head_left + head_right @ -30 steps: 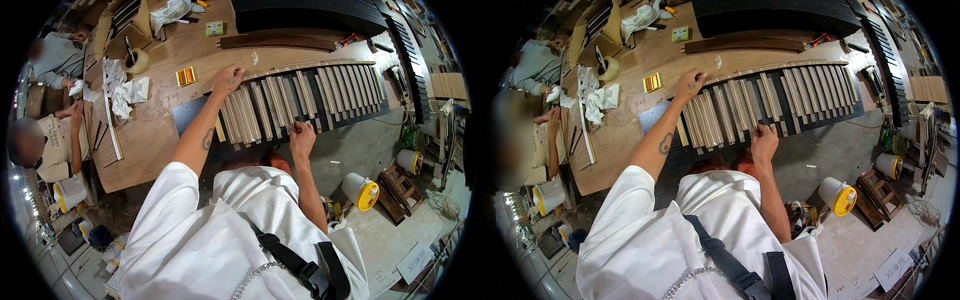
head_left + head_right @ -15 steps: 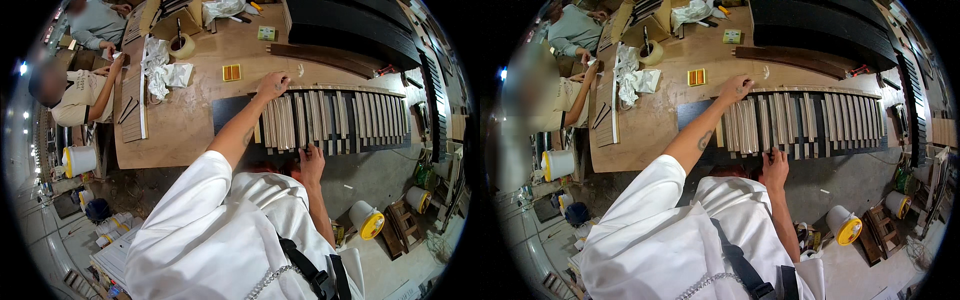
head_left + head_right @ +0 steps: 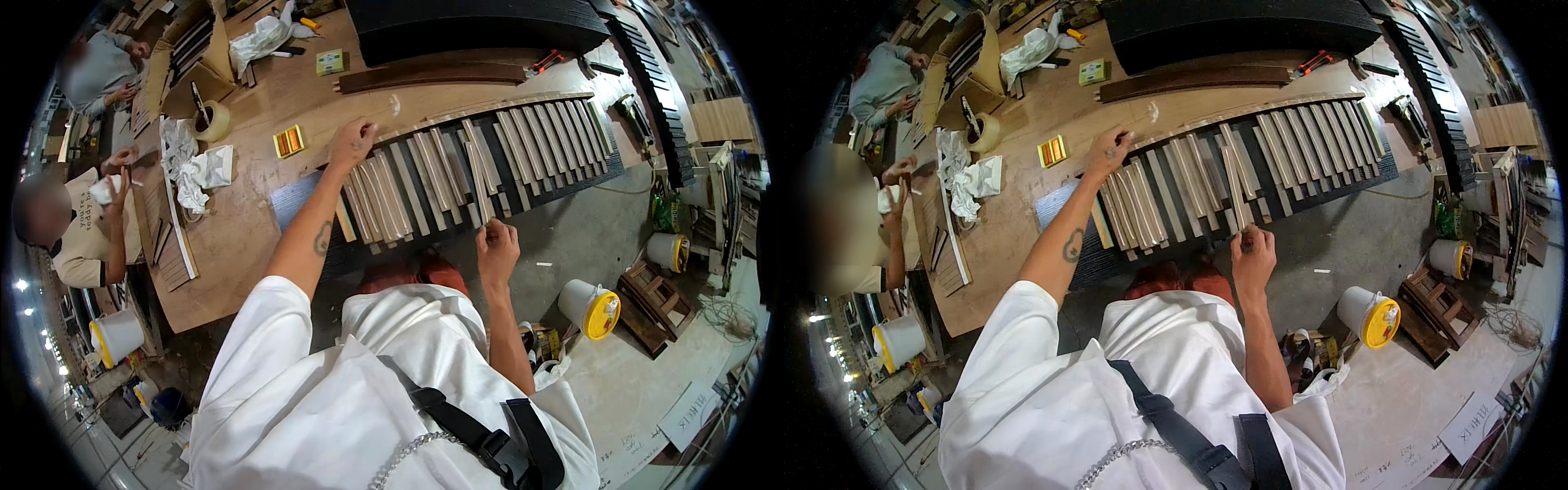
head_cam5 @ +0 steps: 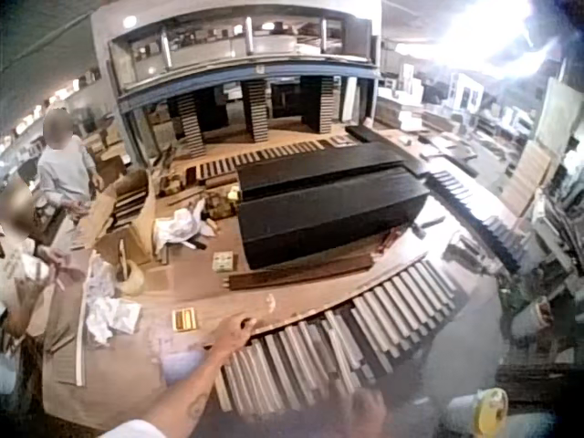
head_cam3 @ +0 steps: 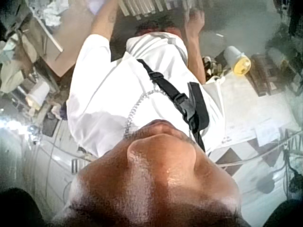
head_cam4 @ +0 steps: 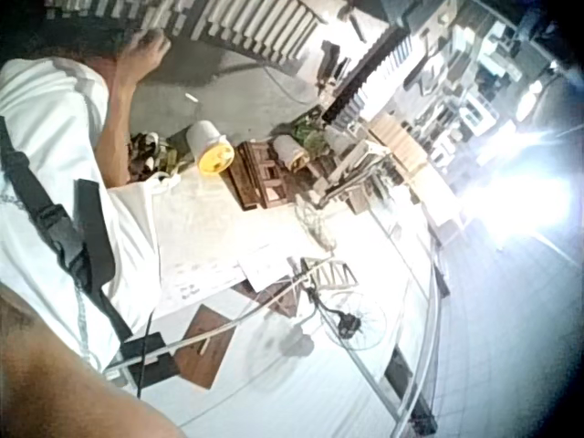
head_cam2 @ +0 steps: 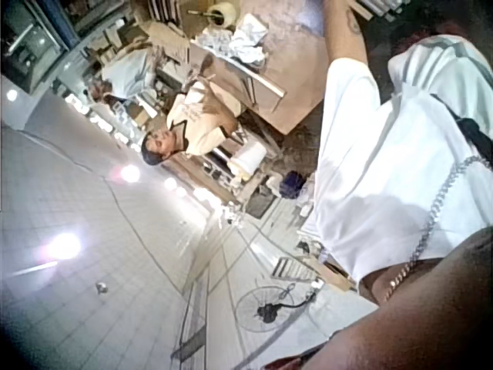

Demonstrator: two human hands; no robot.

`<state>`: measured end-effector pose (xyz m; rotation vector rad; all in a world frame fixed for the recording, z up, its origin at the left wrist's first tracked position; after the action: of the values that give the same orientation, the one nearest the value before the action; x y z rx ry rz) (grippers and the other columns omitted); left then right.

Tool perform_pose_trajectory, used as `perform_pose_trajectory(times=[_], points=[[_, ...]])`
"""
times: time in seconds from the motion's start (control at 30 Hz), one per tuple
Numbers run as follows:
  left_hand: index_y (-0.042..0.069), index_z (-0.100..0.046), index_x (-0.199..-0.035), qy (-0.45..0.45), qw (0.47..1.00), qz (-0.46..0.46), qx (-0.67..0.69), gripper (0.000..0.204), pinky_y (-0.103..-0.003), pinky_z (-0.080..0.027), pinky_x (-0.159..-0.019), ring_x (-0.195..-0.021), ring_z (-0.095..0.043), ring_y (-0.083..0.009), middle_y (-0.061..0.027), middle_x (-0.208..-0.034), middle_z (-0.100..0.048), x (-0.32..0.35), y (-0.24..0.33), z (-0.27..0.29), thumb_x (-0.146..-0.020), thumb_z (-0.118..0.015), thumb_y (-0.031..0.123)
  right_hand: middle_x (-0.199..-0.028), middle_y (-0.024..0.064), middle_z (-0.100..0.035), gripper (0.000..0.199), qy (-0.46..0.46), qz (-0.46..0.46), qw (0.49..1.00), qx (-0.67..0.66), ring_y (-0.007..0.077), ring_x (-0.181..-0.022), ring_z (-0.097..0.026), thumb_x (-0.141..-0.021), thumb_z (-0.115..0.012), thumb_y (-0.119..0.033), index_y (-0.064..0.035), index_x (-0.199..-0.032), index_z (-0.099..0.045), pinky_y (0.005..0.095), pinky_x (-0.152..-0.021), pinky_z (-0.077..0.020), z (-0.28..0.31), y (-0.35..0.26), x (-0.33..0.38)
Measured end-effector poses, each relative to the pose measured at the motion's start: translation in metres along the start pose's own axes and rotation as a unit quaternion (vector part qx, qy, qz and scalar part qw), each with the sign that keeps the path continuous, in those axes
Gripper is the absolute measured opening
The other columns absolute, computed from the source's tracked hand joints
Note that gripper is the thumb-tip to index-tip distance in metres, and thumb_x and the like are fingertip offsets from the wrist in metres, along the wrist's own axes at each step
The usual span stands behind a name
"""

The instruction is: The person assembles a furniture component by hammering small wooden strips into place along the edge of a black panel and then arranging a series of light-colored slats onto the panel's surface.

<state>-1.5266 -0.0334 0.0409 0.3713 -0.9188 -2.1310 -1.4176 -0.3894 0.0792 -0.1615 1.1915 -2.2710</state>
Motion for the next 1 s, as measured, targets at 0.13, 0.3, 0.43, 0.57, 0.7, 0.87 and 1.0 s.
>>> perform_pose_trajectory(times=[0.13, 0.3, 0.43, 0.57, 0.7, 0.87, 1.0], points=[[0.003, -0.066, -0.099, 0.008, 1.000, -0.006, -0.012, 0.031, -0.039, -0.049, -0.073, -0.083, -0.066, -0.0329, -0.0179, -0.086, -0.068, -0.002, 0.004, 0.002, -0.090, -0.059, 0.031, -0.089, 0.0128, -0.057, 0.018, -0.043, 0.012, 0.996, 0.074, 0.0300, -0.075, -0.061, -0.080, -0.068, -0.007, -0.0047, -0.096, -0.062, 0.0393, -0.066, -0.0512, 0.001, 0.014, -0.014], [0.003, -0.066, -0.100, 0.015, 0.999, 0.025, -0.024, 0.032, -0.039, -0.050, -0.073, -0.083, -0.067, -0.0326, -0.0167, -0.087, -0.069, 0.002, 0.005, 0.004, -0.089, -0.059, 0.033, -0.093, 0.0145, -0.059, 0.015, -0.074, 0.022, 0.991, 0.106, 0.0337, -0.084, -0.061, -0.080, -0.067, -0.011, -0.0037, -0.094, -0.064, 0.0435, -0.070, -0.0507, -0.011, 0.007, -0.030], [0.004, -0.066, -0.101, 0.010, 0.998, 0.040, -0.045, 0.032, -0.038, -0.051, -0.074, -0.084, -0.067, -0.0323, -0.0158, -0.089, -0.070, -0.001, 0.003, -0.001, -0.089, -0.059, 0.033, -0.093, 0.0154, -0.059, 0.014, -0.074, 0.001, 0.992, 0.099, 0.0347, -0.084, -0.060, -0.080, -0.068, -0.010, -0.0026, -0.091, -0.064, 0.0431, -0.070, -0.0505, -0.013, 0.007, -0.031], [0.004, -0.066, -0.102, 0.013, 0.998, 0.040, -0.040, 0.033, -0.038, -0.051, -0.075, -0.088, -0.067, -0.0312, -0.0160, -0.091, -0.070, -0.001, 0.006, -0.003, -0.089, -0.060, 0.033, -0.093, 0.0166, -0.059, 0.015, -0.050, 0.029, 0.995, 0.087, 0.0354, -0.085, -0.060, -0.080, -0.068, -0.008, -0.0025, -0.094, -0.065, 0.0425, -0.071, -0.0501, -0.028, 0.007, -0.043], [0.003, -0.065, -0.102, 0.016, 0.999, 0.019, -0.033, 0.032, -0.038, -0.050, -0.075, -0.086, -0.067, -0.0313, -0.0178, -0.090, -0.069, 0.000, -0.001, 0.000, -0.089, -0.059, 0.031, -0.099, 0.0175, -0.059, 0.025, -0.067, 0.025, 0.994, 0.081, 0.0377, -0.088, -0.060, -0.082, -0.067, -0.007, -0.0046, -0.106, -0.064, 0.0417, -0.073, -0.0501, -0.031, 0.005, -0.048], [0.001, -0.064, -0.095, 0.024, 0.997, -0.075, 0.004, 0.028, -0.042, -0.048, -0.072, -0.080, -0.063, -0.0365, -0.0205, -0.084, -0.064, 0.022, -0.014, 0.025, -0.091, -0.058, 0.027, -0.098, 0.0134, -0.060, 0.044, -0.155, 0.120, 0.980, -0.010, 0.0288, -0.078, -0.061, -0.078, -0.075, -0.011, -0.0048, -0.119, -0.060, 0.0383, -0.069, -0.0511, -0.034, -0.023, -0.012], [0.002, -0.065, -0.093, 0.051, 0.995, -0.084, -0.032, 0.027, -0.044, -0.047, -0.073, -0.084, -0.060, -0.0393, -0.0192, -0.085, -0.064, 0.037, -0.026, 0.037, -0.092, -0.057, 0.028, -0.100, 0.0132, -0.060, 0.046, -0.231, 0.135, 0.963, 0.021, 0.0349, -0.087, -0.061, -0.080, -0.073, -0.011, -0.0056, -0.123, -0.057, 0.0411, -0.074, -0.0507, -0.063, -0.060, 0.013]])
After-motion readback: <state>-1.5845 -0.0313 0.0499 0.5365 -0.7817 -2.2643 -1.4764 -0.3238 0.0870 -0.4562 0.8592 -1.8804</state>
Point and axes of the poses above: each hand's wrist, its own x-axis away from the middle knuckle, its own z-axis out of the back of the hand, y = z × x, the point moved 2 cm from there along -x, towards the middle knuckle
